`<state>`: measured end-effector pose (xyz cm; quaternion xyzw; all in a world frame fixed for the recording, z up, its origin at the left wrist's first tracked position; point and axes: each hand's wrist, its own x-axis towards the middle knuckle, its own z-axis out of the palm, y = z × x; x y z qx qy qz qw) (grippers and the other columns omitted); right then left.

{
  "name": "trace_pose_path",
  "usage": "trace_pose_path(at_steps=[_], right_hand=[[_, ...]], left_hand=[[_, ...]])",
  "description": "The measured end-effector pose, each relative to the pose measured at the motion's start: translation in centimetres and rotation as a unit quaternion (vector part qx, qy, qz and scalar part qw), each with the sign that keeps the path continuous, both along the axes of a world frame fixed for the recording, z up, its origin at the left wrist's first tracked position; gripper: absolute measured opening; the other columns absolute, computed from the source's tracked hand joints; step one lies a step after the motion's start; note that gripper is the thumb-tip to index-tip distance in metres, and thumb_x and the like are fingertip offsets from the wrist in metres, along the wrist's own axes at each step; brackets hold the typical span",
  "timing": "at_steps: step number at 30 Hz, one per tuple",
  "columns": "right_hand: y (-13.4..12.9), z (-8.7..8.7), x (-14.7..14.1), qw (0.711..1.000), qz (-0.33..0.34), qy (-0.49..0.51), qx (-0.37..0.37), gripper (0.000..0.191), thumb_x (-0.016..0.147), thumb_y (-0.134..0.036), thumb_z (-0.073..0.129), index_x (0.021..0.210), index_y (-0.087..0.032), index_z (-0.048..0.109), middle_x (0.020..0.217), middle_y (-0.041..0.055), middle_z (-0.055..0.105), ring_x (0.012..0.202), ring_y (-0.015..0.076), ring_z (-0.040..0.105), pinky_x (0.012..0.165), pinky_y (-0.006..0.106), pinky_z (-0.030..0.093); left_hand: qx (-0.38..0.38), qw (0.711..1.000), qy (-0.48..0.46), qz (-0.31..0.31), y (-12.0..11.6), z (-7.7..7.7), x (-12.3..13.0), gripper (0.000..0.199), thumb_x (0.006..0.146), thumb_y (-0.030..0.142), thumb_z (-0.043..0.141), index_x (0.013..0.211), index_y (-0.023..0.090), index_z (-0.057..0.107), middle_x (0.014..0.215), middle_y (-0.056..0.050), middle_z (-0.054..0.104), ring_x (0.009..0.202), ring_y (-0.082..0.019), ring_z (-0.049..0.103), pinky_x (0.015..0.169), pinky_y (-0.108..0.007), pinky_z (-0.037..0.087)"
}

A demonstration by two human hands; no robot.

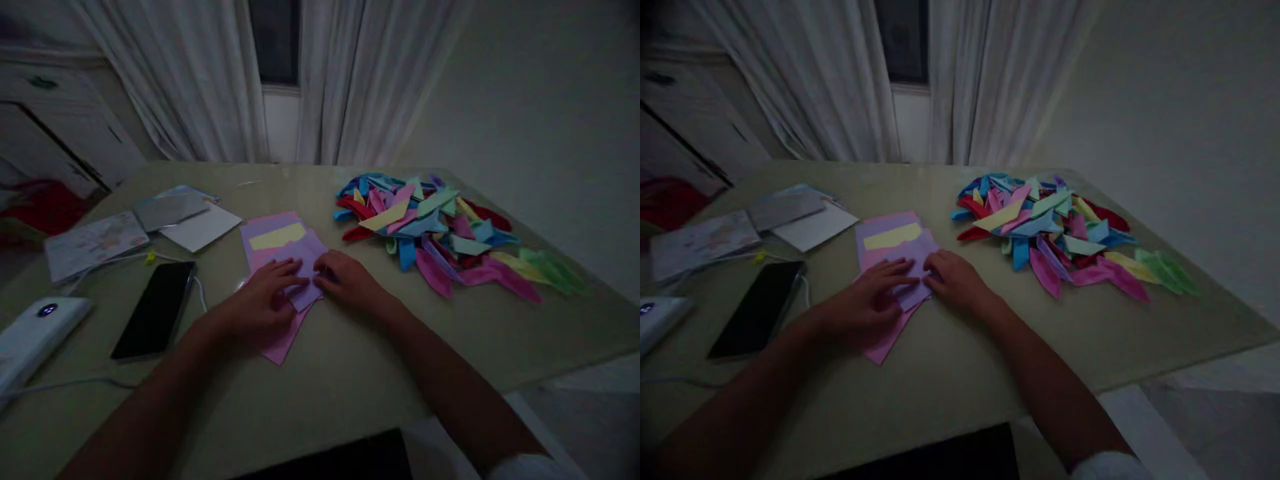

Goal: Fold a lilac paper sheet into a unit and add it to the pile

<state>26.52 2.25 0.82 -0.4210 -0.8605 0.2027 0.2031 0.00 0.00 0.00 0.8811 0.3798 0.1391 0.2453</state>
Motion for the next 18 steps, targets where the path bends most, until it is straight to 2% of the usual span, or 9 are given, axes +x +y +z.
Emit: trace_pose_path(at_steps=[6,12,15,18], right_hand=[[0.2,-0.4,0.2,0.999,0.027,0.007,-0.019,0.012,0.097,-0.017,0.077,0.107,-0.017,0.071,0.111,0.0088,0.069,0.102,0.0229,0.064,0.091,0.034,0.048],[0.2,-0.3,0.3,0.995,0.085,0.039,-0.031,0.012,0.097,-0.007,0.072,0.103,-0.017,0.077,0.11,0.0082,0.069,0.105,0.0217,0.066,0.094,0.033,0.05],[0.1,-0.3,0.2,0.995,0.092,0.035,-0.034,0.013,0.095,-0.007,0.074,0.103,-0.016,0.079,0.11,0.0083,0.07,0.105,0.022,0.067,0.095,0.034,0.05],[0.1,-0.1,0.2,0.994,0.092,0.036,-0.037,0.01,0.094,-0.011,0.077,0.102,-0.016,0.079,0.11,0.0087,0.07,0.105,0.0226,0.067,0.095,0.035,0.051]], left_hand=[[0.006,0.998,-0.061,0.01,1.0,-1.0,-0.1,0.03,0.099,0.036,0.073,0.126,0.027,0.081,0.164,-0.015,0.06,0.158,-0.037,0.049,0.132,-0.065,0.032],[0.017,0.998,-0.051,-0.011,1.7,-1.4,-0.5,0.023,0.105,0.035,0.068,0.12,0.035,0.085,0.158,-0.01,0.067,0.152,-0.036,0.056,0.13,-0.069,0.029],[0.026,0.998,-0.059,-0.001,1.6,-1.6,-0.5,0.018,0.103,0.035,0.072,0.112,0.034,0.087,0.153,-0.01,0.07,0.146,-0.033,0.061,0.13,-0.067,0.029],[0.039,0.996,-0.083,0.007,1.4,-1.7,-0.2,0.014,0.101,0.036,0.073,0.105,0.03,0.085,0.148,-0.01,0.073,0.141,-0.031,0.063,0.127,-0.061,0.036]])
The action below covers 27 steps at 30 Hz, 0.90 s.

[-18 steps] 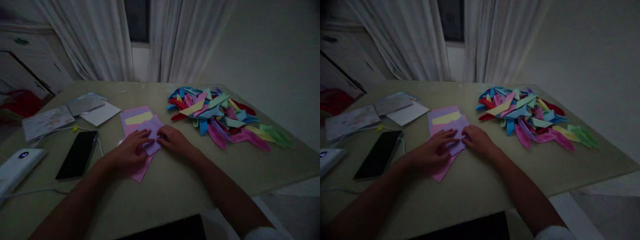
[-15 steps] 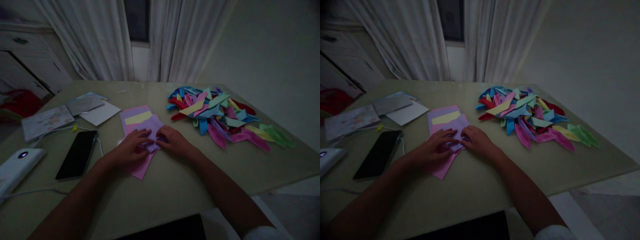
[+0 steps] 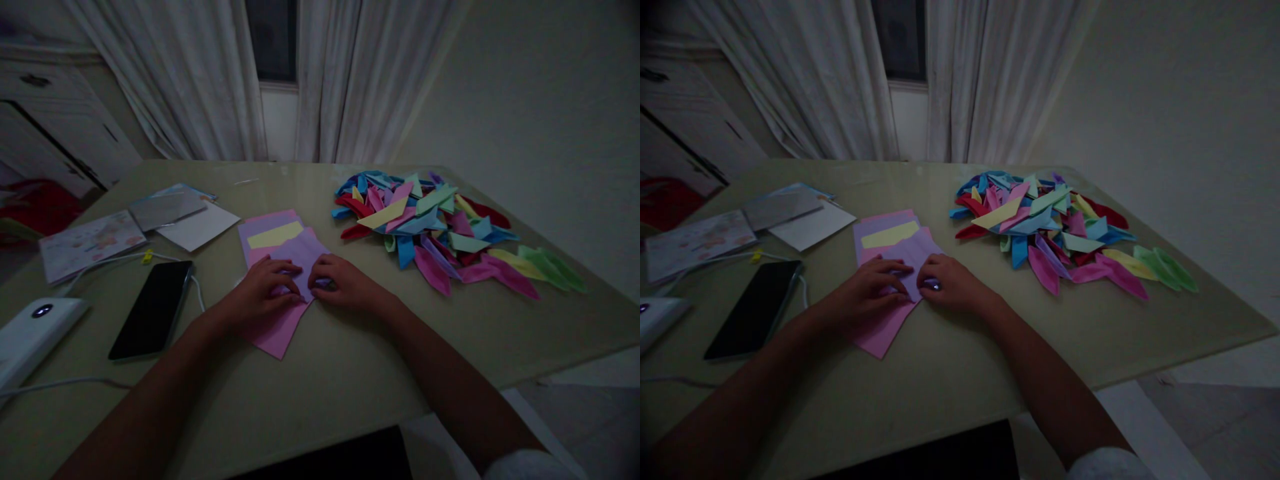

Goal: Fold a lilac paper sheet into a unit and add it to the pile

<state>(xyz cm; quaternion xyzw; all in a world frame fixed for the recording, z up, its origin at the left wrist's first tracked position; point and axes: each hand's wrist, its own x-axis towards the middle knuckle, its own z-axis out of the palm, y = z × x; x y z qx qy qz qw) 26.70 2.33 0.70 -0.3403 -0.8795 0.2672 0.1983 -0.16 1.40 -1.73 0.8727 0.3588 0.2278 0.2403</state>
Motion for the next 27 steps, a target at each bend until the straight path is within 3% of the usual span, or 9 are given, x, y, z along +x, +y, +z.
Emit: trace_pose_path(at_steps=[6,11,17,22,27], right_hand=[[-0.2,0.6,0.2,1.0,0.016,-0.004,0.001,0.011,0.092,-0.015,0.082,0.102,-0.017,0.078,0.11,0.0082,0.069,0.105,0.023,0.066,0.096,0.035,0.05],[-0.3,0.8,0.1,1.0,0.02,-0.01,0.001,0.011,0.094,-0.021,0.084,0.099,-0.017,0.076,0.109,0.008,0.069,0.104,0.023,0.065,0.093,0.035,0.049],[-0.2,0.8,0.0,1.0,0.019,-0.02,0.005,0.009,0.093,-0.015,0.08,0.097,-0.018,0.072,0.104,0.0068,0.07,0.099,0.0225,0.064,0.089,0.033,0.046],[-0.3,1.3,0.7,0.999,0.018,-0.044,-0.012,0.015,0.093,-0.015,0.075,0.106,-0.02,0.068,0.106,0.0062,0.073,0.098,0.0227,0.065,0.087,0.032,0.045],[-0.9,2.9,0.9,0.996,0.0,-0.072,-0.057,0.023,0.096,-0.015,0.067,0.118,-0.021,0.062,0.11,0.0063,0.075,0.096,0.0221,0.068,0.084,0.031,0.046]], left_hand=[[0.025,0.998,-0.006,0.054,-0.5,0.1,1.1,0.01,0.097,0.03,0.07,0.094,0.024,0.078,0.134,-0.012,0.075,0.127,-0.031,0.068,0.11,-0.052,0.052],[0.024,0.997,-0.009,0.078,-0.8,0.2,1.6,0.007,0.093,0.029,0.072,0.09,0.024,0.076,0.132,-0.011,0.074,0.126,-0.032,0.068,0.108,-0.05,0.054],[0.002,0.996,-0.022,0.092,-0.8,0.3,1.6,0.014,0.095,0.033,0.07,0.086,0.024,0.075,0.13,-0.012,0.074,0.122,-0.032,0.07,0.106,-0.052,0.055],[-0.02,0.995,-0.024,0.092,-1.0,0.5,1.3,0.014,0.094,0.034,0.071,0.087,0.023,0.075,0.133,-0.013,0.072,0.123,-0.032,0.068,0.107,-0.052,0.055],[-0.032,0.995,-0.023,0.097,-1.1,0.2,1.2,0.016,0.095,0.036,0.071,0.085,0.023,0.075,0.136,-0.013,0.07,0.127,-0.033,0.067,0.109,-0.052,0.054]])
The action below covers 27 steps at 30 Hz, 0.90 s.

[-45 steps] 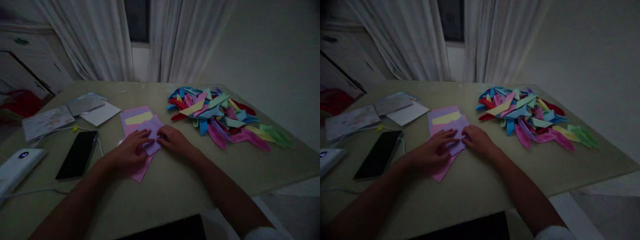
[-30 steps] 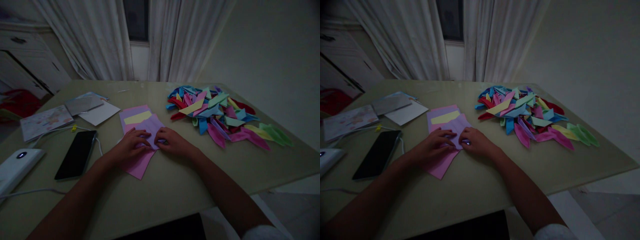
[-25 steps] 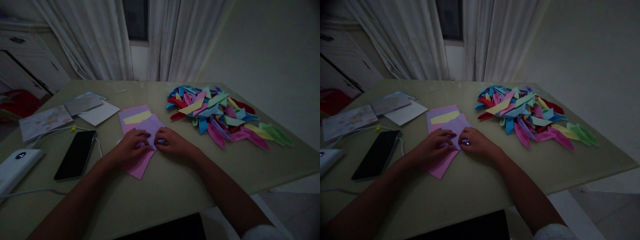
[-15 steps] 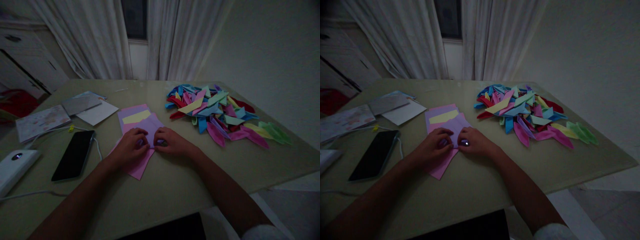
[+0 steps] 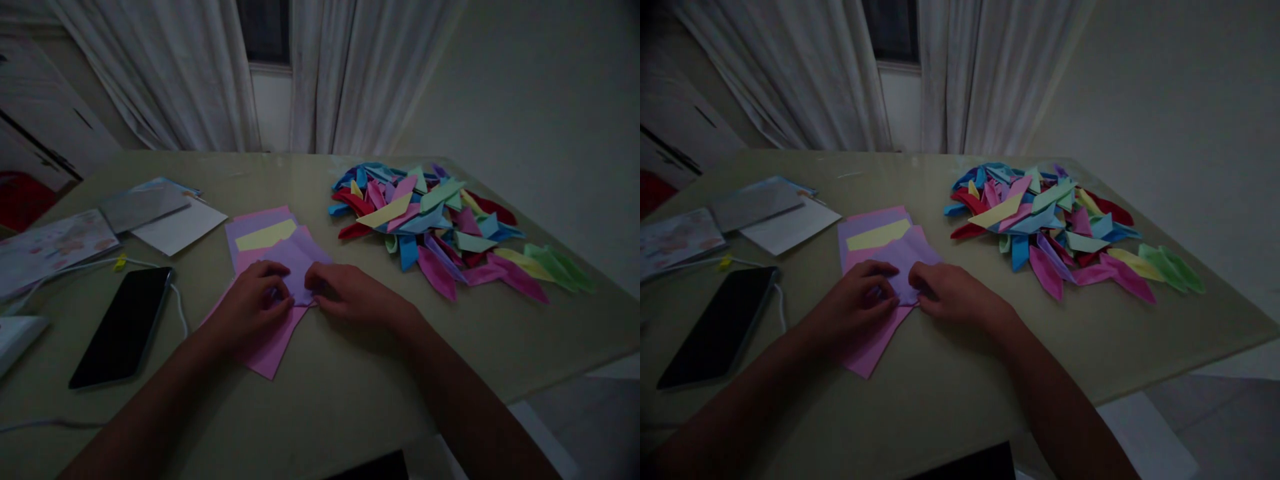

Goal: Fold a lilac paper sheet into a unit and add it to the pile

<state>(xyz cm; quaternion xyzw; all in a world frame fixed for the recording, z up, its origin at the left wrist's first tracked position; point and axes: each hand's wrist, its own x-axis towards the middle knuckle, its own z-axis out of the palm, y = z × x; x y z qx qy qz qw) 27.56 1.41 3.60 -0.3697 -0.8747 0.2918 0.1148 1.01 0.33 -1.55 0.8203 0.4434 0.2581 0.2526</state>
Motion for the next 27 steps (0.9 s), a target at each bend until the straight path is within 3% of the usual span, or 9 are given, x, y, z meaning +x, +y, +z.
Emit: trace_pose_path(at_steps=[6,9,13,21,27], right_hand=[[-0.7,1.0,-0.4,0.99,0.073,-0.101,0.073,0.023,0.098,-0.017,0.064,0.121,-0.022,0.066,0.111,0.01,0.076,0.098,0.0271,0.07,0.083,0.037,0.051],[-1.3,-0.3,0.2,0.979,0.114,-0.096,0.141,0.035,0.099,-0.021,0.066,0.134,-0.02,0.066,0.128,0.0155,0.075,0.112,0.0309,0.068,0.095,0.044,0.054],[-2.4,-2.6,1.3,0.966,0.108,-0.059,0.229,0.046,0.104,-0.036,0.063,0.148,-0.023,0.063,0.146,0.0182,0.068,0.128,0.035,0.063,0.106,0.052,0.054],[-3.2,-3.1,2.0,0.974,0.099,-0.042,0.199,0.051,0.106,-0.044,0.065,0.151,-0.021,0.065,0.157,0.0201,0.062,0.143,0.0365,0.059,0.121,0.056,0.051],[-3.5,-3.2,2.1,0.976,0.09,-0.033,0.196,0.051,0.106,-0.048,0.066,0.149,-0.021,0.068,0.157,0.0207,0.063,0.145,0.0374,0.06,0.12,0.057,0.054]], left_hand=[[-0.009,1.0,0.002,0.007,-0.3,0.1,-0.1,0.016,0.095,0.037,0.073,0.085,0.024,0.076,0.139,-0.012,0.068,0.131,-0.034,0.064,0.11,-0.056,0.054],[-0.005,1.0,0.001,0.014,-0.6,0.4,-0.1,0.016,0.095,0.037,0.073,0.086,0.025,0.076,0.142,-0.012,0.067,0.134,-0.035,0.061,0.112,-0.056,0.053],[-0.016,1.0,0.004,0.016,-0.8,0.6,-0.1,0.012,0.096,0.035,0.073,0.089,0.026,0.077,0.144,-0.011,0.066,0.136,-0.035,0.061,0.114,-0.056,0.053],[-0.028,0.999,0.03,0.022,-1.2,0.8,-0.1,0.011,0.1,0.037,0.071,0.094,0.028,0.075,0.149,-0.007,0.063,0.14,-0.032,0.057,0.117,-0.053,0.05],[-0.033,0.999,0.034,0.019,-1.1,1.0,-0.4,0.012,0.101,0.038,0.07,0.109,0.029,0.07,0.15,-0.01,0.062,0.141,-0.033,0.057,0.115,-0.054,0.051]])
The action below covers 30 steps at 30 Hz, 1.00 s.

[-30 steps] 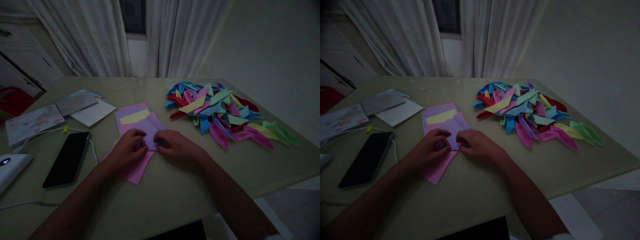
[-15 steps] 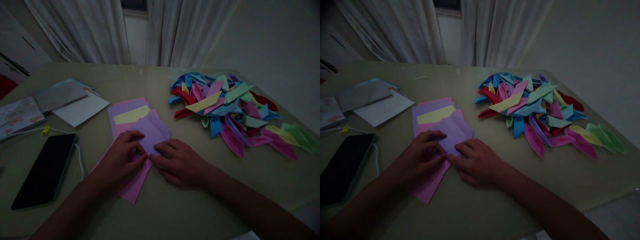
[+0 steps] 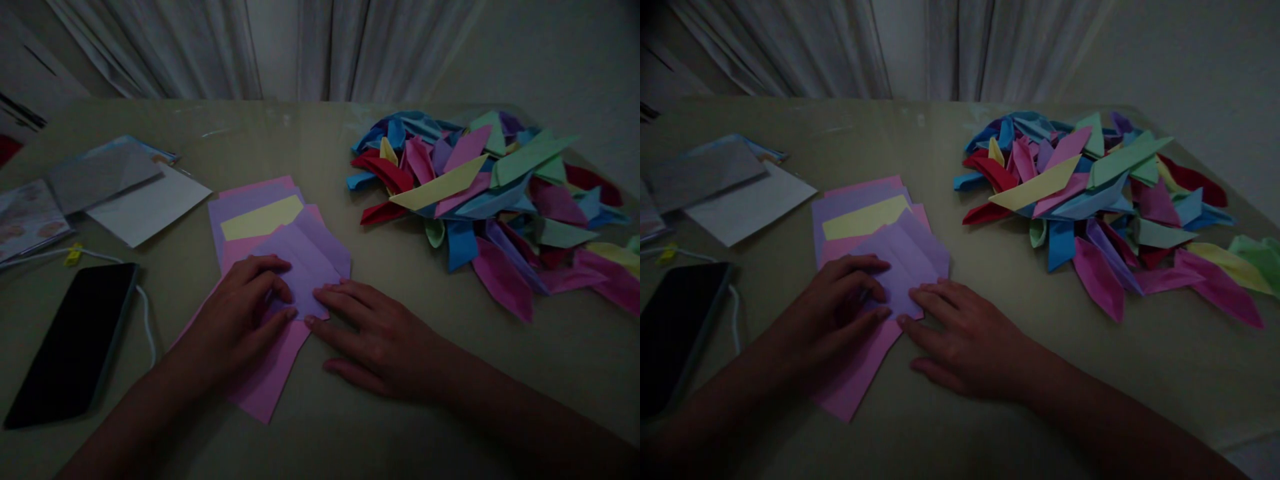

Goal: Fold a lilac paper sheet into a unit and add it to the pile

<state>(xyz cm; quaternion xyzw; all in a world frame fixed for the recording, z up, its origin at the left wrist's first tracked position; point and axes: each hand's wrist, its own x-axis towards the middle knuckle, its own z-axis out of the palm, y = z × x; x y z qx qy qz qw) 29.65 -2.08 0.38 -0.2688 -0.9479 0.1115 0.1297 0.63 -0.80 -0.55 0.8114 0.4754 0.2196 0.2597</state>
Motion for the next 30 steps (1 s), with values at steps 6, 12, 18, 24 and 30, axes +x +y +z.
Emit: trace_pose_path(at_steps=[6,12,18,24,30], right_hand=[[-0.1,0.2,-0.3,1.0,-0.002,0.008,-0.003,0.051,0.106,-0.05,0.068,0.144,-0.017,0.071,0.157,0.0238,0.064,0.144,0.0393,0.062,0.12,0.058,0.054],[-0.2,0.2,-0.5,1.0,-0.002,-0.002,0.004,0.054,0.107,-0.054,0.065,0.145,-0.016,0.07,0.157,0.0254,0.063,0.143,0.0409,0.062,0.115,0.059,0.056],[1.2,0.2,0.6,0.999,-0.018,0.019,0.018,0.048,0.106,-0.055,0.067,0.136,-0.018,0.075,0.147,0.0221,0.07,0.139,0.0387,0.064,0.113,0.058,0.054],[3.4,0.0,2.1,0.987,-0.15,0.007,0.057,0.035,0.108,-0.044,0.066,0.126,-0.018,0.079,0.138,0.0209,0.074,0.129,0.0399,0.066,0.109,0.06,0.052],[3.4,-0.8,1.6,0.978,-0.198,-0.016,0.067,0.041,0.108,-0.041,0.065,0.139,-0.014,0.072,0.143,0.0223,0.071,0.131,0.0398,0.063,0.111,0.058,0.049]], left_hand=[[0.02,1.0,0.004,-0.012,0.1,0.2,0.3,0.019,0.105,0.031,0.061,0.123,0.029,0.066,0.148,-0.011,0.063,0.138,-0.033,0.059,0.114,-0.053,0.051],[0.052,0.998,0.032,-0.013,0.1,-0.1,0.5,0.024,0.103,0.042,0.067,0.121,0.026,0.067,0.148,-0.013,0.064,0.137,-0.034,0.061,0.113,-0.054,0.052],[0.107,0.99,0.093,0.007,1.0,-0.3,-0.9,0.037,0.107,0.03,0.052,0.141,0.028,0.069,0.16,-0.012,0.062,0.155,-0.037,0.05,0.13,-0.068,0.031],[0.125,0.982,0.122,-0.079,0.7,0.7,-1.2,0.052,0.093,0.041,0.071,0.145,0.035,0.072,0.14,-0.01,0.072,0.146,-0.039,0.059,0.137,-0.068,0.017],[0.108,0.973,0.101,-0.178,-0.1,1.8,0.1,0.039,0.099,0.038,0.071,0.138,0.031,0.072,0.139,-0.008,0.076,0.126,-0.03,0.071,0.123,-0.055,0.045]])
